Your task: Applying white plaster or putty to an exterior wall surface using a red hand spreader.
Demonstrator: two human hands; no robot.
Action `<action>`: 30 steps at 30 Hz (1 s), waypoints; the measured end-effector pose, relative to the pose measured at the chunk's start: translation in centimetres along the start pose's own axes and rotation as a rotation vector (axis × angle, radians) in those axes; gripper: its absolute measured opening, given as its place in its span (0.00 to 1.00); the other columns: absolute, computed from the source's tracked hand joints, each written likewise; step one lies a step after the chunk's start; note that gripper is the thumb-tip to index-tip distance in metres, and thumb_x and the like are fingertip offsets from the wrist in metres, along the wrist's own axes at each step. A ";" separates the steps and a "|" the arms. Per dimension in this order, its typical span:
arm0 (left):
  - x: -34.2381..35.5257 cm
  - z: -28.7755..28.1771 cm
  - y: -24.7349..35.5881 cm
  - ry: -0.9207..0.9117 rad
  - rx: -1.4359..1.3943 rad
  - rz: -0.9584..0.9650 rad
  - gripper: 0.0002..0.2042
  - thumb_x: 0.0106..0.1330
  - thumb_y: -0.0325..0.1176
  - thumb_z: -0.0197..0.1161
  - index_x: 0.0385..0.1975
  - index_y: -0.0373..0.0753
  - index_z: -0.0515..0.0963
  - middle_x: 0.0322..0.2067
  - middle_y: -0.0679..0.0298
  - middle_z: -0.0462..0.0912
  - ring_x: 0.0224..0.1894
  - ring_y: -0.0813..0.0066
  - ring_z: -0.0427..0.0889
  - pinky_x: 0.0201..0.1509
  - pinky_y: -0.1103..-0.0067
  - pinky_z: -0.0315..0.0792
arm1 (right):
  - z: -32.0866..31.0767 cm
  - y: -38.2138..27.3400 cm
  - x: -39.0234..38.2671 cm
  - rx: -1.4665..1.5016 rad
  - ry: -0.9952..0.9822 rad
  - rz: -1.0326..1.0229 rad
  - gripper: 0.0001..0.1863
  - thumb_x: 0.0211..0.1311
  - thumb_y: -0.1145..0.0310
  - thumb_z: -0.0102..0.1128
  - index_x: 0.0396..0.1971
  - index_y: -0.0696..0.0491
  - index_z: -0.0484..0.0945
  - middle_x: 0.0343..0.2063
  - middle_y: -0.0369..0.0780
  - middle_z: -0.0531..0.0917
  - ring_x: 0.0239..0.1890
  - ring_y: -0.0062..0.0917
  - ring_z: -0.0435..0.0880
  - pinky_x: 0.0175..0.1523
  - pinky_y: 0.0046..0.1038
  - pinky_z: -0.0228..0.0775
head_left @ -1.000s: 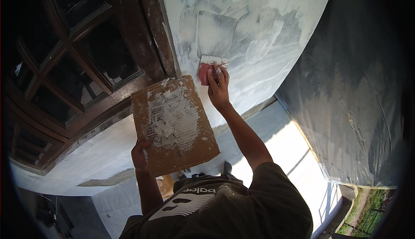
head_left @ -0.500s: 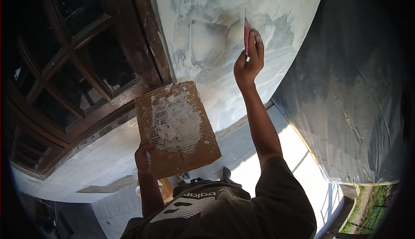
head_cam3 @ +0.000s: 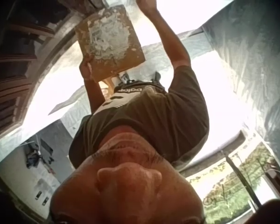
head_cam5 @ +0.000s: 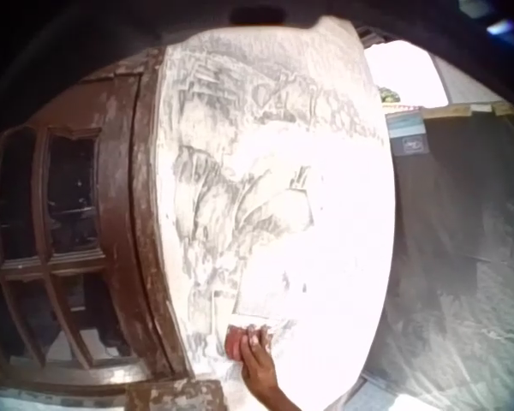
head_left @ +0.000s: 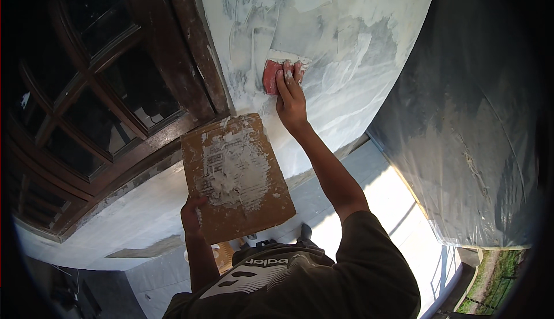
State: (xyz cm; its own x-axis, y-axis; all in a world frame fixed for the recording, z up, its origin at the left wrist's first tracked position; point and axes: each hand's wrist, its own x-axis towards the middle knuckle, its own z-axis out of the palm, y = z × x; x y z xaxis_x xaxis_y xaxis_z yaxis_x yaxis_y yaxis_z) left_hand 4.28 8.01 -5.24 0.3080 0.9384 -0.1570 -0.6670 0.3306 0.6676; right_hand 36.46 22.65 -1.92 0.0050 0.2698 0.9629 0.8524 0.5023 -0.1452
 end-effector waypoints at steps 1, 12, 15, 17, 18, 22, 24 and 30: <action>0.1 -0.3 0.1 0.002 0.000 0.001 0.25 0.53 0.26 0.49 0.55 0.35 0.65 0.46 0.57 0.76 0.47 0.62 0.76 0.54 0.68 0.70 | 0.4 -0.5 -0.9 0.011 -0.016 0.007 0.27 0.51 0.86 0.49 0.55 0.60 0.66 0.61 0.51 0.61 0.65 0.55 0.52 0.65 0.54 0.45; -0.3 -3.2 1.2 0.018 0.030 -0.004 0.24 0.54 0.26 0.50 0.54 0.35 0.66 0.44 0.58 0.76 0.46 0.62 0.77 0.53 0.69 0.71 | -0.3 -5.5 -9.9 0.127 -0.112 0.198 0.29 0.52 0.88 0.43 0.58 0.60 0.64 0.59 0.52 0.64 0.64 0.51 0.56 0.66 0.50 0.46; -0.6 -3.8 1.3 0.026 0.010 -0.008 0.24 0.53 0.26 0.50 0.54 0.35 0.66 0.44 0.57 0.76 0.46 0.62 0.77 0.53 0.69 0.71 | -1.7 -6.4 -7.5 0.144 0.037 0.226 0.33 0.48 0.90 0.39 0.60 0.60 0.60 0.58 0.54 0.66 0.64 0.49 0.58 0.65 0.52 0.44; -0.7 -3.1 1.6 -0.004 -0.004 0.002 0.24 0.53 0.26 0.50 0.54 0.34 0.66 0.45 0.57 0.76 0.46 0.62 0.77 0.54 0.69 0.71 | -2.4 -6.6 -1.7 0.132 0.162 0.142 0.37 0.42 0.93 0.38 0.61 0.62 0.58 0.57 0.56 0.66 0.63 0.51 0.59 0.65 0.52 0.45; -0.7 -2.8 1.7 -0.035 -0.016 0.009 0.24 0.53 0.26 0.49 0.54 0.33 0.66 0.45 0.57 0.76 0.46 0.62 0.77 0.54 0.69 0.71 | -2.6 -6.7 1.3 0.068 0.215 0.116 0.33 0.46 0.93 0.40 0.58 0.65 0.61 0.56 0.55 0.67 0.62 0.47 0.62 0.66 0.45 0.49; -0.8 -3.1 1.3 -0.018 0.035 -0.001 0.24 0.53 0.26 0.49 0.54 0.33 0.66 0.45 0.57 0.76 0.47 0.61 0.77 0.55 0.68 0.70 | -1.2 -5.4 8.2 -0.036 0.167 0.000 0.34 0.45 0.92 0.41 0.58 0.60 0.63 0.59 0.53 0.64 0.64 0.48 0.57 0.67 0.46 0.44; -0.9 -2.7 0.9 -0.028 0.018 0.003 0.25 0.53 0.26 0.49 0.55 0.34 0.66 0.45 0.56 0.76 0.47 0.61 0.77 0.55 0.68 0.70 | 0.2 -4.8 8.3 -0.056 0.120 -0.031 0.32 0.47 0.91 0.44 0.57 0.59 0.65 0.60 0.51 0.63 0.65 0.48 0.56 0.67 0.47 0.43; -1.3 -2.2 0.6 0.003 -0.001 0.017 0.25 0.53 0.26 0.49 0.56 0.35 0.65 0.46 0.58 0.75 0.48 0.61 0.76 0.54 0.68 0.71 | 0.8 -4.6 3.9 -0.045 0.051 0.012 0.28 0.49 0.89 0.46 0.55 0.60 0.67 0.61 0.51 0.62 0.65 0.51 0.55 0.67 0.48 0.43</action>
State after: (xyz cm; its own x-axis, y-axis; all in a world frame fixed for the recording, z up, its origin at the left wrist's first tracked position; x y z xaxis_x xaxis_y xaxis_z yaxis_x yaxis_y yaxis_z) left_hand 2.01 7.19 -6.21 0.2942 0.9443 -0.1475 -0.6727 0.3143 0.6699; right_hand 32.20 22.03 2.30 0.0407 0.2331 0.9716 0.8747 0.4616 -0.1474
